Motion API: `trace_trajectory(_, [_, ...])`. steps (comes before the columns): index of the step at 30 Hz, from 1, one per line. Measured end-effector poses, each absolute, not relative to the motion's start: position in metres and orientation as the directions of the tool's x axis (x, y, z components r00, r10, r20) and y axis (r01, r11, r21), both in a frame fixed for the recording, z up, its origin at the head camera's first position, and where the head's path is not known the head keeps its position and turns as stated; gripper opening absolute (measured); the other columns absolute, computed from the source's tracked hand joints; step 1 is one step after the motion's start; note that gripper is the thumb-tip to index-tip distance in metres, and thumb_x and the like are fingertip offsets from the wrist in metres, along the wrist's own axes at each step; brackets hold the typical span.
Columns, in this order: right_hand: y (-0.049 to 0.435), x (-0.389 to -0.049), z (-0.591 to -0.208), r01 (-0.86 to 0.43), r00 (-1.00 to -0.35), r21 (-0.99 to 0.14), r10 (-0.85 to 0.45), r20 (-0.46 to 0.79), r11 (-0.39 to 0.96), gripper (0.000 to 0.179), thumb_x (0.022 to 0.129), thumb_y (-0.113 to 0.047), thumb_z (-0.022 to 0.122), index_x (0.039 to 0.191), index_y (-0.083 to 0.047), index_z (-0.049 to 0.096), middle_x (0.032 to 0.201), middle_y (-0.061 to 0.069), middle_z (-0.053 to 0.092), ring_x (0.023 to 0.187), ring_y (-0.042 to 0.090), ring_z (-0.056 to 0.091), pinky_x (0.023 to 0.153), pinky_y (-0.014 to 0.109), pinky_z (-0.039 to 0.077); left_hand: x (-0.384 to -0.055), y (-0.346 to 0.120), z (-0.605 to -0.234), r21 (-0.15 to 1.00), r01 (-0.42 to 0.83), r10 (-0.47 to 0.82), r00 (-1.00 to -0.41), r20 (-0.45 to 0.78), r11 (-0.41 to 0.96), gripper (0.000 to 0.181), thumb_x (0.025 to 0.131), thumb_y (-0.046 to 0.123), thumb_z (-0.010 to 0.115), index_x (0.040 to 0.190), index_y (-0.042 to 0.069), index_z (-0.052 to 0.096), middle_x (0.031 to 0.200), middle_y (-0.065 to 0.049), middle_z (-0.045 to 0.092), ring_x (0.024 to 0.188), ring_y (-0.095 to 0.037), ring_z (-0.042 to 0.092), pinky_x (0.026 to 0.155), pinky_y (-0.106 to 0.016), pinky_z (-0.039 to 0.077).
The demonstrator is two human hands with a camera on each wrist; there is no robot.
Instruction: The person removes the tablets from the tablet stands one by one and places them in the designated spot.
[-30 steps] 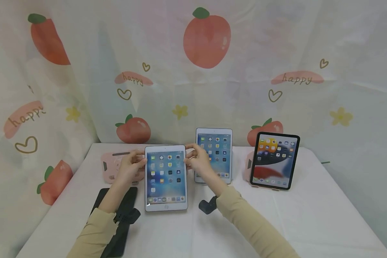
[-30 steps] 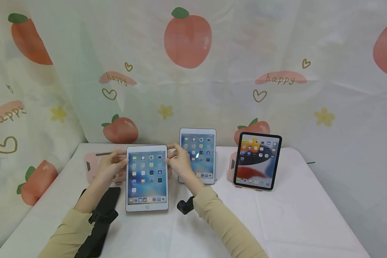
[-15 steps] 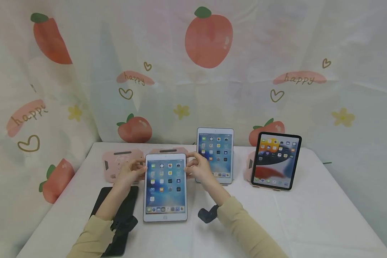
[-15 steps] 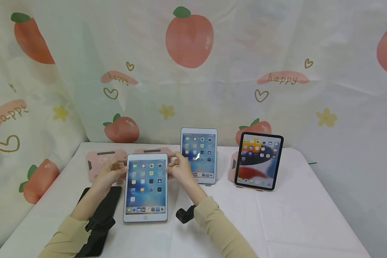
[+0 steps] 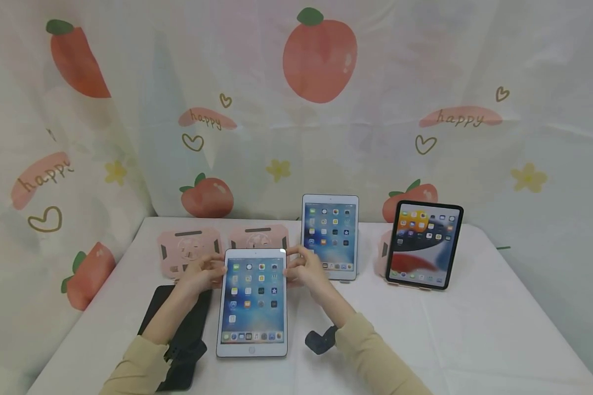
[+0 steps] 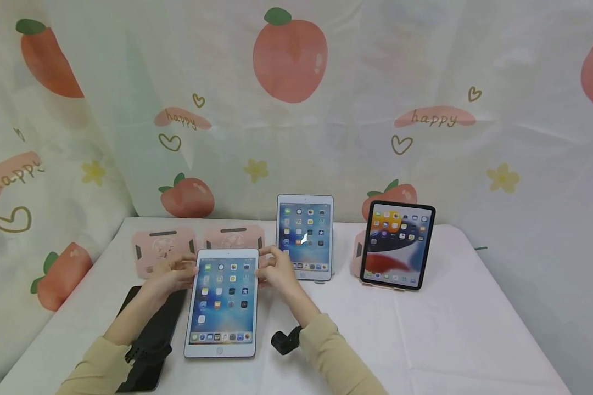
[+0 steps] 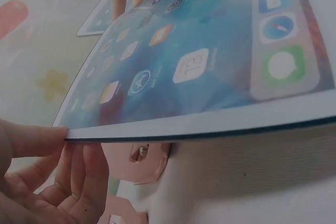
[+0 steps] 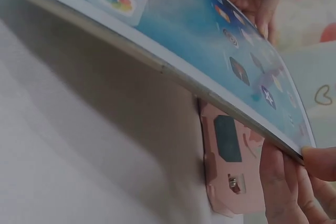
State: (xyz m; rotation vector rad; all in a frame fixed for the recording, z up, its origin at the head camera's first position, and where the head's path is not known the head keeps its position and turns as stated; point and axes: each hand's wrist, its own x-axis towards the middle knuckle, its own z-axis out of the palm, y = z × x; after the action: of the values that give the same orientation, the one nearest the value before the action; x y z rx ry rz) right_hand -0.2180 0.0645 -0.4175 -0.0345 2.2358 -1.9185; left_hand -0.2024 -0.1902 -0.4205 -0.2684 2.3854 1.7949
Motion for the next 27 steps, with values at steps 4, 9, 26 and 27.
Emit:
trace_trajectory(4, [0.065,-0.218,-0.43,0.114,-0.978,-0.98,-0.154,-0.139,0.166,0.044,0.078,0.004,0.063,0.12,-0.007,0.058,0.082,0.012,0.065,0.066,0.015,0.065,0.066,0.036,0.059,-0.199,-0.192,-0.424,0.933,-0.255,-0.04,-0.967,-0.253,0.253,0.039,0.092,0.01,0.06,0.128,0.002,0.05,0.105,-0.009,0.06,0.079,-0.014,0.06,0.073,-0.026,0.054])
trace_trajectory(9, [0.066,-0.214,-0.436,0.125,-0.973,-0.98,-0.173,-0.152,0.157,0.045,0.077,0.003,0.063,0.12,-0.005,0.057,0.079,0.008,0.066,0.065,0.015,0.066,0.067,0.036,0.059,-0.195,-0.196,-0.43,0.927,-0.274,-0.016,-0.96,-0.279,0.254,0.042,0.092,0.011,0.06,0.131,0.0,0.049,0.103,-0.01,0.063,0.079,-0.014,0.06,0.073,-0.028,0.055])
trace_trajectory(26, [0.069,-0.2,-0.441,0.174,-0.95,-0.974,-0.234,-0.205,0.146,0.049,0.075,0.006,0.063,0.122,0.003,0.053,0.089,0.022,0.071,0.066,0.019,0.069,0.07,0.038,0.059,-0.19,-0.2,-0.446,0.92,-0.313,0.023,-0.945,-0.327,0.234,0.045,0.086,0.004,0.064,0.127,-0.001,0.049,0.088,-0.006,0.065,0.069,-0.014,0.061,0.066,-0.028,0.057])
trace_trajectory(27, [0.068,-0.201,-0.444,0.17,-0.951,-0.974,-0.235,-0.202,0.148,0.049,0.075,0.005,0.063,0.122,0.002,0.054,0.088,0.021,0.071,0.065,0.018,0.069,0.069,0.037,0.059,-0.19,-0.2,-0.446,0.92,-0.312,0.026,-0.945,-0.327,0.236,0.046,0.086,0.004,0.064,0.129,0.0,0.048,0.087,-0.006,0.065,0.069,-0.015,0.061,0.066,-0.028,0.057])
